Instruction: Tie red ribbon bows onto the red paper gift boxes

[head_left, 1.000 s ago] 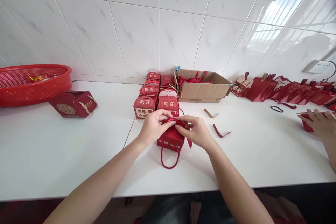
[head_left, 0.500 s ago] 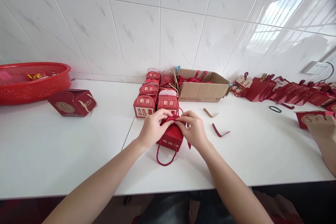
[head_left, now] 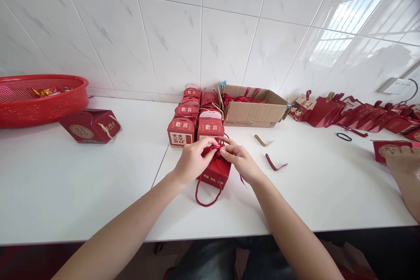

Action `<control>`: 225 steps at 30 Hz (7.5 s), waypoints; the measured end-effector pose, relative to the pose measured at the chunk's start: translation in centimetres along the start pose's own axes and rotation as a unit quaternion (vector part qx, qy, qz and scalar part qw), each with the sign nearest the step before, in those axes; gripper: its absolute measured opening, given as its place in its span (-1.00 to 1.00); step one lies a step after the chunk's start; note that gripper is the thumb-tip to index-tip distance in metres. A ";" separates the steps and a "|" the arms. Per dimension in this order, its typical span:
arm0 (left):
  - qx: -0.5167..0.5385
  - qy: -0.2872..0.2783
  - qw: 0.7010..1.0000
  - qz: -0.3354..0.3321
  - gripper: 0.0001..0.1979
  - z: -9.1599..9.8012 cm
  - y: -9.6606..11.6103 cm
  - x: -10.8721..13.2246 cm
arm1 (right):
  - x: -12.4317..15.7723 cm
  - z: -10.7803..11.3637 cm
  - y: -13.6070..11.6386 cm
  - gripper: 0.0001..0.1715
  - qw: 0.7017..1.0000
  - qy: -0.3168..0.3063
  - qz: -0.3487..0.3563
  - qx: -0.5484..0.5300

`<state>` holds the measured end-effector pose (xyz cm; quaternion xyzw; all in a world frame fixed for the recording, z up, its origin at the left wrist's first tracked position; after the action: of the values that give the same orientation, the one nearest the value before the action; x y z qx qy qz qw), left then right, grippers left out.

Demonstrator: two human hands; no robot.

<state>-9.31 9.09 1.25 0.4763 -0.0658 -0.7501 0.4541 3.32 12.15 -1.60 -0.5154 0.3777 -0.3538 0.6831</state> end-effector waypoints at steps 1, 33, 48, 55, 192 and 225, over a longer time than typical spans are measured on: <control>0.006 0.002 1.000 0.007 -0.93 -0.1 -0.1 -0.1 | 0.0 -0.1 -0.1 -0.61 1.000 -0.003 0.006 -0.005; 0.080 -0.102 0.989 0.067 -0.85 -0.2 -1.2 -0.7 | 7.5 5.6 -0.6 -0.75 0.966 0.252 0.051 -0.014; 0.076 -0.141 0.984 0.072 -0.89 -0.5 -2.2 -1.0 | -2.2 4.4 0.2 -0.59 0.997 0.010 -0.029 0.064; 0.054 -0.139 0.987 0.057 -0.90 -0.4 -1.7 -0.9 | -1.3 4.4 2.0 -0.56 0.992 -0.036 -0.087 0.081; 0.187 -0.173 0.959 0.122 -0.67 -1.0 -1.9 -0.7 | 1.1 3.8 -1.3 -0.75 0.986 -0.045 0.087 0.138; 0.190 -0.249 0.948 0.063 -0.93 -1.0 -2.1 -0.5 | 1.1 3.4 -1.3 -0.72 0.969 0.066 0.170 0.167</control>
<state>-9.79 10.99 -0.12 0.3472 -0.3481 -0.7879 0.3707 6.71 12.35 0.14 -0.2976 0.4392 -0.3236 0.7834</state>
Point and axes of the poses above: each hand's wrist, its own x-axis away from the middle knuckle, its own z-axis out of the back of the hand, y = z × x, the point moved 7 cm from there along -x, towards the middle knuckle, and after that the axes turned 3 degrees about -z, right-handed, at the moved point
